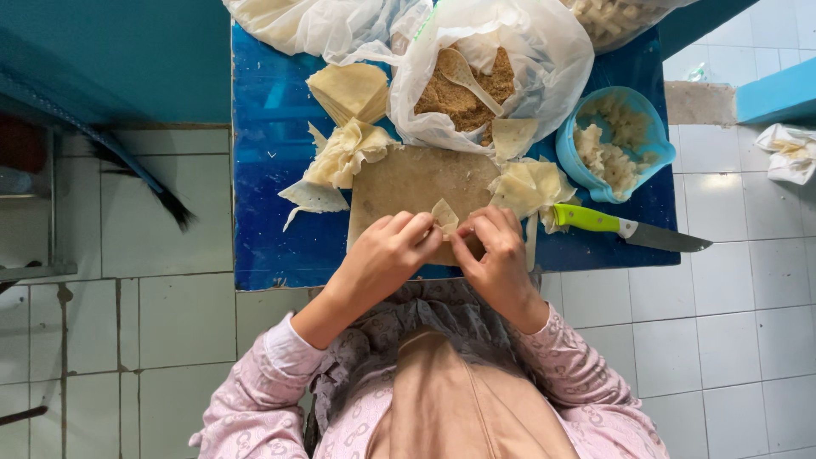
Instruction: The person sits at a small blue table folding triangular pastry wrappers. They place a wrapper on the cutting board, spoon brown filling from a plastic bag onto it, fold the wrapper over the filling and press the edges closed, then set the folded pastry into a blue bowl beside them, repeating the cycle.
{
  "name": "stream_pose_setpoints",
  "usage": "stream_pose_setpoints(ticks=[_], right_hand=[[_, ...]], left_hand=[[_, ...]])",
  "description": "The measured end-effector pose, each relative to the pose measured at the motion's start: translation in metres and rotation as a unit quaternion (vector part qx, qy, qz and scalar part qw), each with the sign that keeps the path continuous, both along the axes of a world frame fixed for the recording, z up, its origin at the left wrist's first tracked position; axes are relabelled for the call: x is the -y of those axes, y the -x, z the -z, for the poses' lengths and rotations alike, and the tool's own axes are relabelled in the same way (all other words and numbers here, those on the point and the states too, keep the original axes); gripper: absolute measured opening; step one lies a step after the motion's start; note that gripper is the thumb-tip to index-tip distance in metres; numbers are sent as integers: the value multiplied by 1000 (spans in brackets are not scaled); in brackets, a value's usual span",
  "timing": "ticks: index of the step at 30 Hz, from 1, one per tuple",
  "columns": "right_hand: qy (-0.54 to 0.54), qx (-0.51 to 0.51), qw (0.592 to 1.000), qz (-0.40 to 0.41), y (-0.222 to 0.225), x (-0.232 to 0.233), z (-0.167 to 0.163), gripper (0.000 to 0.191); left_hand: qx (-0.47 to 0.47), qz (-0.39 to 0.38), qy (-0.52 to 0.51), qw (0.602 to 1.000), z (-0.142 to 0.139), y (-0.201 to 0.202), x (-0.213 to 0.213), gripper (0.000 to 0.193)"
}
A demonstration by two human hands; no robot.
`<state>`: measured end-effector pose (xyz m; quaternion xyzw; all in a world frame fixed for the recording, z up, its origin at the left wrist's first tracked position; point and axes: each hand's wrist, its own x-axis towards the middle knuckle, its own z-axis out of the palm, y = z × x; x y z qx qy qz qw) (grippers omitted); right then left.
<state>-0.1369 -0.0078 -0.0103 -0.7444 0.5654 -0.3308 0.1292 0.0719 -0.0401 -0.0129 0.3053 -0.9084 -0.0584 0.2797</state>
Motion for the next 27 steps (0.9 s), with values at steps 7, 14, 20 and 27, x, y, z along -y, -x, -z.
stream_pose_setpoints(ticks=[7, 14, 20, 27], right_hand=[[23, -16, 999, -20, -3, 3, -6, 11], [27, -64, 995, -72, -2, 9, -10, 17], [32, -70, 995, -63, -4, 11, -11, 15], [-25, -26, 999, -21, -8, 19, -8, 10]], left_hand=[[-122, -28, -190, 974, 4, 14, 24, 14], [-76, 27, -104, 991, -4, -2, 22, 14], [-89, -2, -129, 988, -2, -5, 21, 12], [-139, -111, -275, 945, 9, 14, 26, 15]])
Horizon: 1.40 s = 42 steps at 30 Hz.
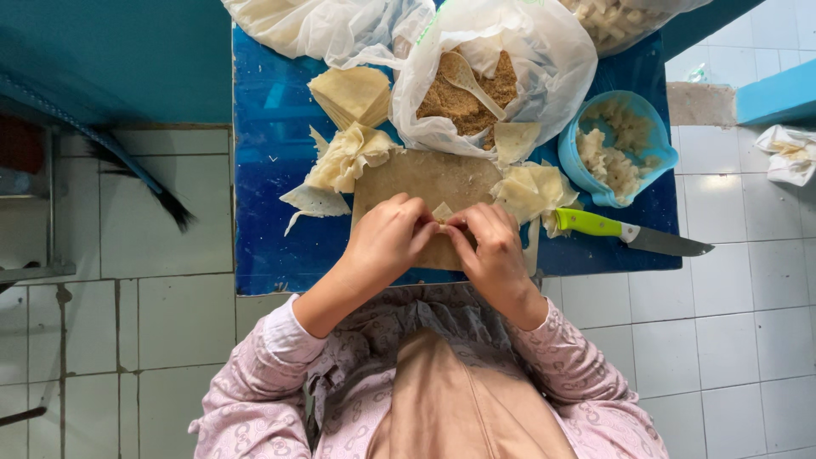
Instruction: The person sits at a small blue table folding triangular pastry wrappers. They place a wrapper on the cutting board, spoon brown filling from a plastic bag onto it, fold the wrapper over the filling and press the edges closed, then set the folded pastry into a blue bowl beside them, repeating the cycle.
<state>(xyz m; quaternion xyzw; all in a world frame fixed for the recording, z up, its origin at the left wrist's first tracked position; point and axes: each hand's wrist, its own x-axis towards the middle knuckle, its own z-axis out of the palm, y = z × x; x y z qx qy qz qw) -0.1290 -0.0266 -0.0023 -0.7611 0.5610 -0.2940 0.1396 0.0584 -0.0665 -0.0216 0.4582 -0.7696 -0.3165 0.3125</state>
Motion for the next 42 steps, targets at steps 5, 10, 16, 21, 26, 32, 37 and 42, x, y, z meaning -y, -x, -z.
stream_pose_setpoints(ticks=[5, 10, 16, 21, 26, 32, 37, 42], right_hand=[[8, -41, 999, -7, -1, 1, -3, 13], [61, -71, 995, -43, 4, -4, -7, 17], [103, -99, 989, -25, 3, -3, 0, 18], [159, -190, 969, -15, 2, -8, 4, 26], [160, -245, 956, -18, 0, -14, 3, 35], [133, -262, 956, -2, -2, -13, 2, 42], [114, -192, 975, 11, 0, -15, 3, 41], [116, -144, 983, 17, 2, -17, 6, 35]], left_hand=[[2, 0, 40, 999, -4, 3, 1, 9], [58, 58, 127, 989, -12, -10, -12, 16], [182, 34, 266, 946, -6, -9, -15, 32], [311, -39, 371, 874, 4, 8, -37, 39], [348, -62, 312, 882, 9, 15, -45, 46], [339, -75, 266, 900, 7, 23, -39, 53], [315, -62, 240, 916, 2, 23, -34, 55], [263, -32, 194, 945, -4, 19, -31, 55]])
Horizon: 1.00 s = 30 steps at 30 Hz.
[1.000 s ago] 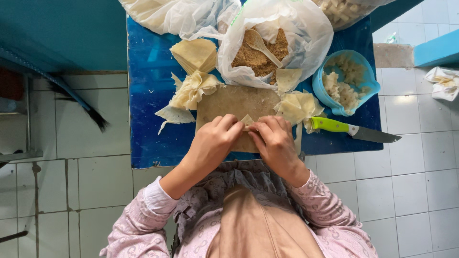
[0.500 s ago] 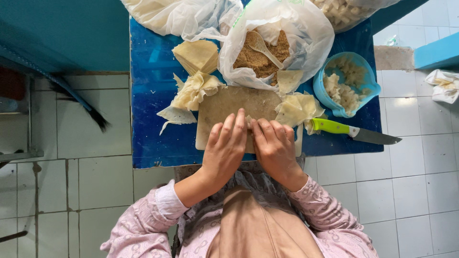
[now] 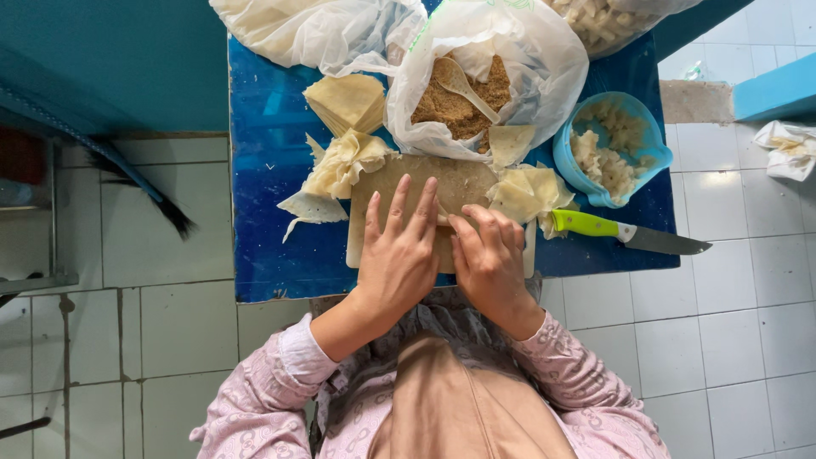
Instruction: The person sits at a small blue table folding triangular pastry wrappers. They place a wrapper on the cutting board, spoon brown filling from a plastic bag onto it, fold the wrapper over the filling and press the edges closed, then set the folded pastry into a blue bowl beside them, repeating the cycle.
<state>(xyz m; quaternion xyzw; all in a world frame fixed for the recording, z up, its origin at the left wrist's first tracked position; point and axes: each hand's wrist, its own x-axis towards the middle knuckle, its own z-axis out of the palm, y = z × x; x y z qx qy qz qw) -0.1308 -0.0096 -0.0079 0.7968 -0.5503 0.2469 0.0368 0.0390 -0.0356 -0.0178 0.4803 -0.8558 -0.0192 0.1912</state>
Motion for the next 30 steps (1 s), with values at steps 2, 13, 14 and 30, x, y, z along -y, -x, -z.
stream_pose_setpoints(ticks=[2, 13, 14, 30], right_hand=[[-7, 2, 1000, -3, 0, 1, 0, 34], [-24, -41, 999, -11, -2, 5, -1, 43], [-29, -41, 999, -10, -2, 5, 0, 44], [-7, 1, 1000, 0, -2, 17, 2, 32]], left_hand=[[-7, 8, -20, 1000, -1, -1, -1, 60], [-13, 16, -23, 1000, 9, 2, 7, 62], [-7, 15, -17, 1000, 11, 3, 8, 62], [-71, -12, -72, 995, 10, -2, 14, 79]])
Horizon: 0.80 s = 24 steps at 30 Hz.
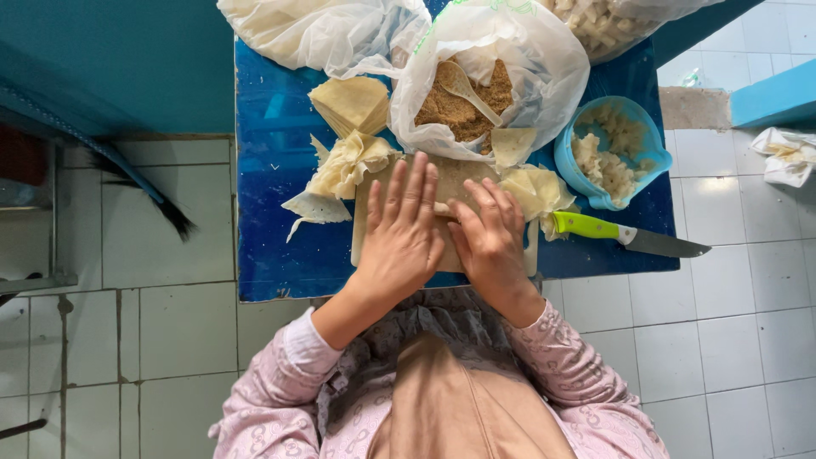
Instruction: The person sits at a small blue table folding triangular pastry wrappers. They place a wrapper on the cutting board, spoon brown filling from a plastic bag onto it, fold the wrapper over the filling and press the edges closed, then set the folded pastry into a blue bowl beside them, repeating the cycle.
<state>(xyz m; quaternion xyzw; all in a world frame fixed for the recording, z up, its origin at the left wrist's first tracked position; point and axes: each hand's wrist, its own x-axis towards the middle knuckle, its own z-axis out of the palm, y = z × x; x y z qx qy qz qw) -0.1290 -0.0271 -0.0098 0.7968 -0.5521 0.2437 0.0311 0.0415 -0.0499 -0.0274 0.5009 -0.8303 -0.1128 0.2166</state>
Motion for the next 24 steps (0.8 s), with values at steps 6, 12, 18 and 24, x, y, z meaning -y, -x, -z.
stream_pose_setpoints(ticks=[6, 12, 18, 24], right_hand=[[50, 0, 999, -15, 2, 16, 2, 15], [18, 27, 999, -6, 0, 26, 1, 25], [0, 75, 997, -17, -4, 27, -1, 19], [7, 73, 997, -24, -11, 29, -2, 19]], left_hand=[[-80, -84, -6, 993, -1, -31, -16, 83], [-73, -153, -21, 985, 10, -56, -19, 78], [-131, -153, -5, 980, 13, -63, -24, 77], [-157, -158, -1, 975, 12, -68, -28, 75]])
